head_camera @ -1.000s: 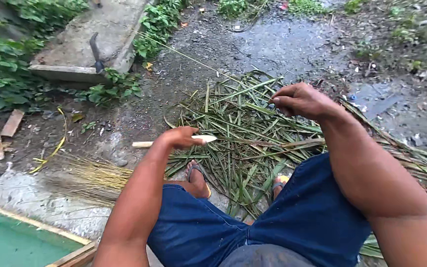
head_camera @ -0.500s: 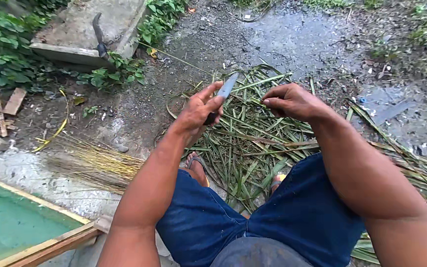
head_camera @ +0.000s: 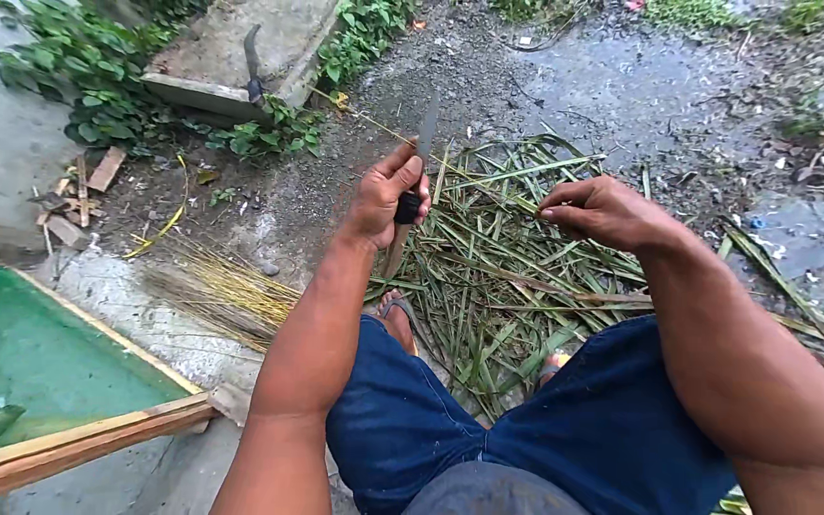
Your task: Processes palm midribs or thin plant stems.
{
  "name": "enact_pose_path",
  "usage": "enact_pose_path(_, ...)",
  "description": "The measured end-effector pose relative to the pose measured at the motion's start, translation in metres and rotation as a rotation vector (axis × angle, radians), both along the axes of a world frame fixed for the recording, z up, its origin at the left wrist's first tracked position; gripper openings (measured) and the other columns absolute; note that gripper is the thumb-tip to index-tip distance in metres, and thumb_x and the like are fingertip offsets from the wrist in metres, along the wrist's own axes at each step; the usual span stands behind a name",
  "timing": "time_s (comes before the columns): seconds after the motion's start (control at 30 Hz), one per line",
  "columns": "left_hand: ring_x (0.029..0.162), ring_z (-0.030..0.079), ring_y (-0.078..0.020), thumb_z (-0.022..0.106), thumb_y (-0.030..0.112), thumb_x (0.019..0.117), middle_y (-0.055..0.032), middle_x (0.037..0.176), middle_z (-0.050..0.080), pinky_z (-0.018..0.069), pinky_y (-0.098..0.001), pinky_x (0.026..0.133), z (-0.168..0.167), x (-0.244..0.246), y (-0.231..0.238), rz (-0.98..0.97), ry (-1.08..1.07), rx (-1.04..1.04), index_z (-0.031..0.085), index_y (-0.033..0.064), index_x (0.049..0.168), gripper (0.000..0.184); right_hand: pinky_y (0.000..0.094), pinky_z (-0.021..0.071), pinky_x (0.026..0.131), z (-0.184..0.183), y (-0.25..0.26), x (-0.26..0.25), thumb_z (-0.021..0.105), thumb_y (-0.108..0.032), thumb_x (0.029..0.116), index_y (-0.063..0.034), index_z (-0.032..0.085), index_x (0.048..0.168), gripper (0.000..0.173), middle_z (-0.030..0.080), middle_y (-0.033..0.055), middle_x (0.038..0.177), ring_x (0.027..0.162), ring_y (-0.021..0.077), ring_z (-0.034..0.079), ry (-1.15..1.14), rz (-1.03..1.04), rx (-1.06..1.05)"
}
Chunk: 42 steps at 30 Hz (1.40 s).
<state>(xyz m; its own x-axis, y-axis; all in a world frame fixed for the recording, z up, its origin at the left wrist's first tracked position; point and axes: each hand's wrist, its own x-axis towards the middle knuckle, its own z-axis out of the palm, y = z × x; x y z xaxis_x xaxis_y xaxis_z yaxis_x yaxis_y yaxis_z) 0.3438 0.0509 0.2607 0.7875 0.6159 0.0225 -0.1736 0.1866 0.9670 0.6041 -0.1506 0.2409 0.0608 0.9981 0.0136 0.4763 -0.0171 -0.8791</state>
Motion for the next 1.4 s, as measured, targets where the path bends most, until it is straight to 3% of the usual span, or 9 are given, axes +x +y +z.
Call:
enact_pose_path(0.3,0.053,0.058,-0.0098,0.031,0.027,0.1127,0.0041,0.068,0.057,0.0542,-0.0252,0.049,0.011,-0.045,0.050,0.318,-0.142,0.022,0.050,0.0218,0.139,0.033,0.0229,0.0419,0.047,0.005,-0.020,0.018,0.056,-0.012,0.1012,-0.0086,0.074,0.100,0.019,0.057,-0.0038,0.063,0.049,0.0033,0.047,-0.054,0.020,0.009)
enact_pose_path(0.6,0.057,0.059,-0.0079,0.035,0.039,0.1124,0.0051,0.074,0.057,0.0536,-0.0238,0.051,0.001,-0.079,0.090,0.763,-0.235,-0.130,0.054,0.0241,0.127,0.028,0.0260,0.0418,0.049,0.004,-0.043,0.050,0.057,-0.015,0.1017,-0.0078,0.074,0.102,0.019,0.054,-0.0036,0.062,0.049,0.0046,0.045,-0.108,-0.164,-0.056)
enact_pose_path(0.7,0.060,0.060,-0.0076,0.034,0.037,0.1128,0.0062,0.077,0.058,0.0542,-0.0241,0.053,0.003,-0.057,0.063,0.625,-0.022,0.025,0.052,0.0223,0.134,0.032,0.0298,0.0460,0.052,0.002,-0.036,0.041,0.058,-0.016,0.1018,-0.0054,0.074,0.105,0.019,0.059,0.0003,0.067,0.052,0.0074,0.049,-0.078,-0.215,-0.058)
enact_pose_path(0.77,0.058,0.060,-0.0061,0.034,0.029,0.1118,0.0073,0.075,0.060,0.0553,-0.0235,0.052,0.003,-0.030,0.027,0.372,0.158,0.149,0.050,0.0172,0.137,0.032,0.0298,0.0491,0.054,0.001,-0.027,0.028,0.059,-0.016,0.1015,-0.0048,0.073,0.105,0.018,0.063,0.0021,0.072,0.054,0.0076,0.052,-0.034,-0.229,-0.053)
enact_pose_path(0.83,0.059,0.062,-0.0086,0.040,0.019,0.1100,0.0022,0.076,0.062,0.0561,-0.0254,0.053,0.002,-0.002,-0.013,0.113,0.305,0.202,0.047,0.0105,0.142,0.034,0.0281,0.0520,0.056,0.002,-0.016,0.011,0.059,-0.016,0.1024,-0.0043,0.072,0.106,0.018,0.065,0.0025,0.080,0.057,0.0067,0.055,0.018,-0.226,-0.044)
enact_pose_path(0.97,0.060,0.062,-0.0116,0.050,0.010,0.1058,-0.0049,0.079,0.064,0.0549,-0.0258,0.053,-0.012,0.037,-0.061,-0.243,0.277,0.121,0.044,0.0106,0.152,0.047,0.0248,0.0492,0.051,0.002,0.003,-0.022,0.060,-0.014,0.1023,-0.0019,0.071,0.105,0.017,0.064,0.0015,0.072,0.053,0.0059,0.054,0.143,-0.155,0.013)
enact_pose_path(1.07,0.058,0.061,-0.0097,0.047,0.013,0.1076,-0.0016,0.076,0.063,0.0547,-0.0230,0.052,-0.015,0.040,-0.060,-0.254,0.168,0.018,0.052,0.0102,0.144,0.037,0.0220,0.0479,0.050,0.003,0.008,-0.034,0.059,-0.013,0.1030,-0.0026,0.071,0.103,0.016,0.064,0.0001,0.073,0.054,0.0046,0.054,0.243,-0.101,0.009)
enact_pose_path(1.23,0.053,0.060,-0.0091,0.036,0.021,0.1113,0.0021,0.068,0.059,0.0551,-0.0235,0.049,0.000,0.023,-0.029,0.004,0.011,-0.028,0.052,0.0129,0.139,0.033,0.0206,0.0449,0.048,0.004,0.010,-0.030,0.054,-0.014,0.1049,-0.0036,0.073,0.105,0.021,0.061,-0.0018,0.068,0.051,0.0038,0.051,0.218,-0.049,0.056)
enact_pose_path(1.4,0.055,0.059,-0.0098,0.047,0.014,0.1073,-0.0017,0.073,0.060,0.0534,-0.0236,0.049,-0.012,0.028,-0.057,-0.227,0.180,-0.026,0.050,0.0087,0.145,0.039,0.0198,0.0460,0.048,0.002,0.014,-0.035,0.052,-0.012,0.1060,-0.0022,0.072,0.107,0.023,0.062,-0.0016,0.070,0.051,0.0025,0.051,0.170,-0.012,0.093)
